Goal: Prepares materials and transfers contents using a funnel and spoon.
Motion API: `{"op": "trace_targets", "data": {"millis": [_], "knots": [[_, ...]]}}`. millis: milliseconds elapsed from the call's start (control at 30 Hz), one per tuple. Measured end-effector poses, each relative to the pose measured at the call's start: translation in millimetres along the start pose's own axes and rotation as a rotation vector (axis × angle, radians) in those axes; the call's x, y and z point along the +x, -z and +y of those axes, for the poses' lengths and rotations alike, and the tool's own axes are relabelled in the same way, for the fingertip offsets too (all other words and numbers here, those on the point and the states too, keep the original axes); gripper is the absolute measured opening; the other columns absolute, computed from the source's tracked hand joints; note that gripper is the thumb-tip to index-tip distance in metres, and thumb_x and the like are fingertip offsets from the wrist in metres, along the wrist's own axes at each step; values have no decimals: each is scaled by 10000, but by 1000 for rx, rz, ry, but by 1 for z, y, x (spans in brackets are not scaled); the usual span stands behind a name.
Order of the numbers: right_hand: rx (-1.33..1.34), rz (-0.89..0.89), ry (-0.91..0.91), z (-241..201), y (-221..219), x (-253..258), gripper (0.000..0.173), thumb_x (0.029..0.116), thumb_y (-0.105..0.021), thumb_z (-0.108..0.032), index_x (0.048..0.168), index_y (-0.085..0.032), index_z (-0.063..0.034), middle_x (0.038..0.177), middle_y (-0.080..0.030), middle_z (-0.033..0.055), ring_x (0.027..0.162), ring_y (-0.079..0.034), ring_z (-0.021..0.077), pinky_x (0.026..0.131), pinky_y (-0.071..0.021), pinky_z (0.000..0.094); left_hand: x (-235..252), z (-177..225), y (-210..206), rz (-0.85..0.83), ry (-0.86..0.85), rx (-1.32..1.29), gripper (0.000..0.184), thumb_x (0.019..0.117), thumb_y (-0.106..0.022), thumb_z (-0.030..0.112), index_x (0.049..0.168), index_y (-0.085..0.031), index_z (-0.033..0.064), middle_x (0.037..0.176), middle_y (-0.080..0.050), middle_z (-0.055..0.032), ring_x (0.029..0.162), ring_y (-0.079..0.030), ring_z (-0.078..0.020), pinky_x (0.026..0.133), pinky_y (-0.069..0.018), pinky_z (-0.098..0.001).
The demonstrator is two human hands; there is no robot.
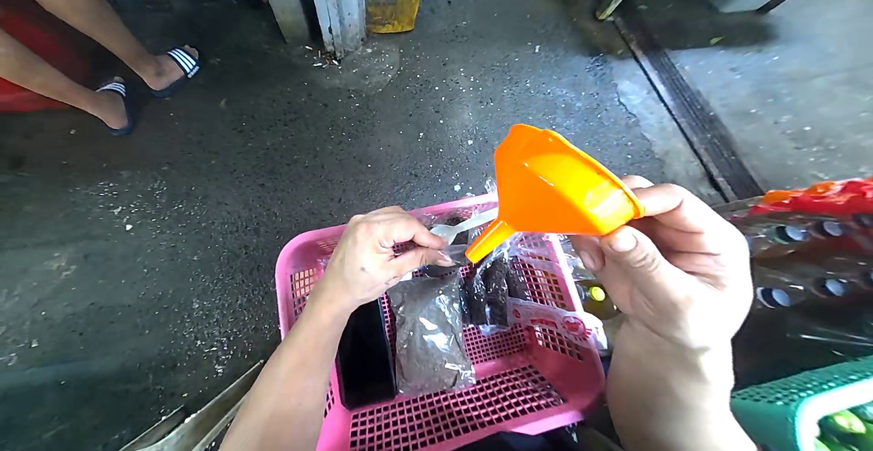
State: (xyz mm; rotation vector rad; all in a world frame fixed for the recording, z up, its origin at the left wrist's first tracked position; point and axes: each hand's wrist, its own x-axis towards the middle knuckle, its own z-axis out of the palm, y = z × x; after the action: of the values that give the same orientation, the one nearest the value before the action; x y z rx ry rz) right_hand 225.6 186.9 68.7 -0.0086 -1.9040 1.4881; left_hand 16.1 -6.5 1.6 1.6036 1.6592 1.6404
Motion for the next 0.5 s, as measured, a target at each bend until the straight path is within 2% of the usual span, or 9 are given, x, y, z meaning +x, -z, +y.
{"op": "trace_targets", "data": {"millis": [267,500], "knots": [[20,0,-11,2,1,-1,137,1012,-662,-237,1134,-697,-186,1012,-666,-61,722,-616,16,606,-532,156,0,-1,-1,-23,12,1,180,939,-753,250,878,-790,85,866,-751,31,872,-687,-43,812,-564,-219],[15,16,-17,3,2,0,139,1009,-667,-241,1134,-694,-185,1020,-670,-56,719,-624,21,606,-545,162,-1,-2,-1,-36,4,-9,156,939,-753,223,890,-797,82,889,-761,23,889,-697,-50,828,-572,-224]]}}
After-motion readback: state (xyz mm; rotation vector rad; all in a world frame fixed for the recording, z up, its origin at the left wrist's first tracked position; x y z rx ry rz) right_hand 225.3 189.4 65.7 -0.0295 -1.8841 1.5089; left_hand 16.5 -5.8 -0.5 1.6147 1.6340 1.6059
